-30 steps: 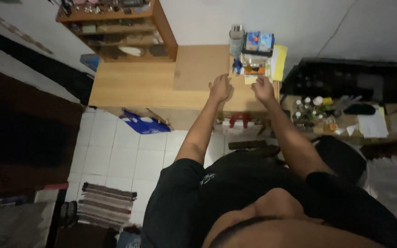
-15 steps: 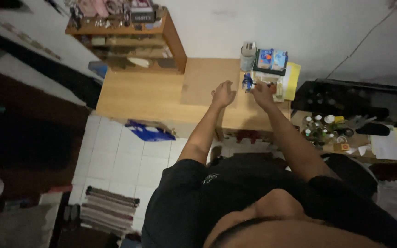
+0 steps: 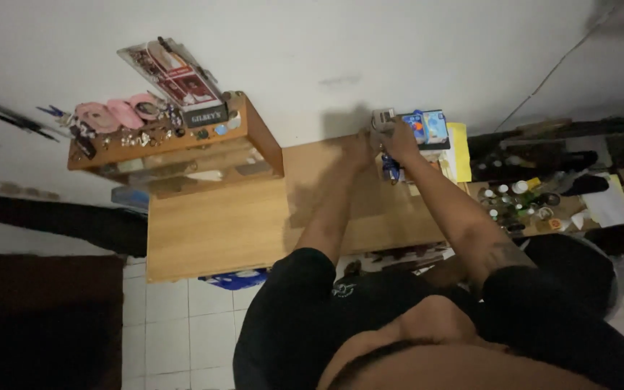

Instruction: Clearing items from a desk and then cleaning the surface with a spray bottle and a cloth.

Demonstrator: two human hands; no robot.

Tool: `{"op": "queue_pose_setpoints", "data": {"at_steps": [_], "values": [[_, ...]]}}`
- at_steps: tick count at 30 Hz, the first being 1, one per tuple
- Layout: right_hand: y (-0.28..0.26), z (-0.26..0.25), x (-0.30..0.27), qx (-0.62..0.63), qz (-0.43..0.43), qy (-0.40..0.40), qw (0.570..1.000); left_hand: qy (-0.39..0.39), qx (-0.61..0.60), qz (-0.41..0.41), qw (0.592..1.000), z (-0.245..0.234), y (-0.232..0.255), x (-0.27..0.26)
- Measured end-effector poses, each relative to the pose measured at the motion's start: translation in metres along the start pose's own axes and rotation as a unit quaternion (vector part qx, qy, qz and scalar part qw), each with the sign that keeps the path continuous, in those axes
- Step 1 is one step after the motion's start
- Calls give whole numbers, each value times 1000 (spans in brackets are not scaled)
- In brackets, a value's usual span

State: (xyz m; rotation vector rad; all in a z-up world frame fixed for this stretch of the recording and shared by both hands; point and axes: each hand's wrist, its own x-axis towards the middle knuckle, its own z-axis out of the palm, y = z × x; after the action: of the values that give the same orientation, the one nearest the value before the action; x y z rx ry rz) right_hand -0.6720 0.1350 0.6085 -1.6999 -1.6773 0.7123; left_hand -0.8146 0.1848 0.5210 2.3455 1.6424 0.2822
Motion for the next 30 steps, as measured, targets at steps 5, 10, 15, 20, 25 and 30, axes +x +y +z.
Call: {"op": "queue_pose_setpoints", "data": {"at_steps": [5, 10, 15, 20, 25, 30], "values": [[13, 25, 11, -64, 79, 34, 994, 120, -203, 3, 972, 63, -16, 35], [46, 46, 31, -63, 116, 55, 990, -4, -464, -59, 884, 38, -5, 58], [45, 54, 32, -43, 138, 125, 982, 41, -270, 84, 958, 93, -20, 88], [46, 60, 35, -45, 176, 152, 971, 11, -303, 84, 949, 71, -13, 73], [-2, 35, 1, 2, 149, 196, 969, 80, -200, 156, 964, 67, -25, 60], [-46, 1, -61, 48, 177, 259, 948, 66, -237, -57, 968, -50, 15, 5]]}}
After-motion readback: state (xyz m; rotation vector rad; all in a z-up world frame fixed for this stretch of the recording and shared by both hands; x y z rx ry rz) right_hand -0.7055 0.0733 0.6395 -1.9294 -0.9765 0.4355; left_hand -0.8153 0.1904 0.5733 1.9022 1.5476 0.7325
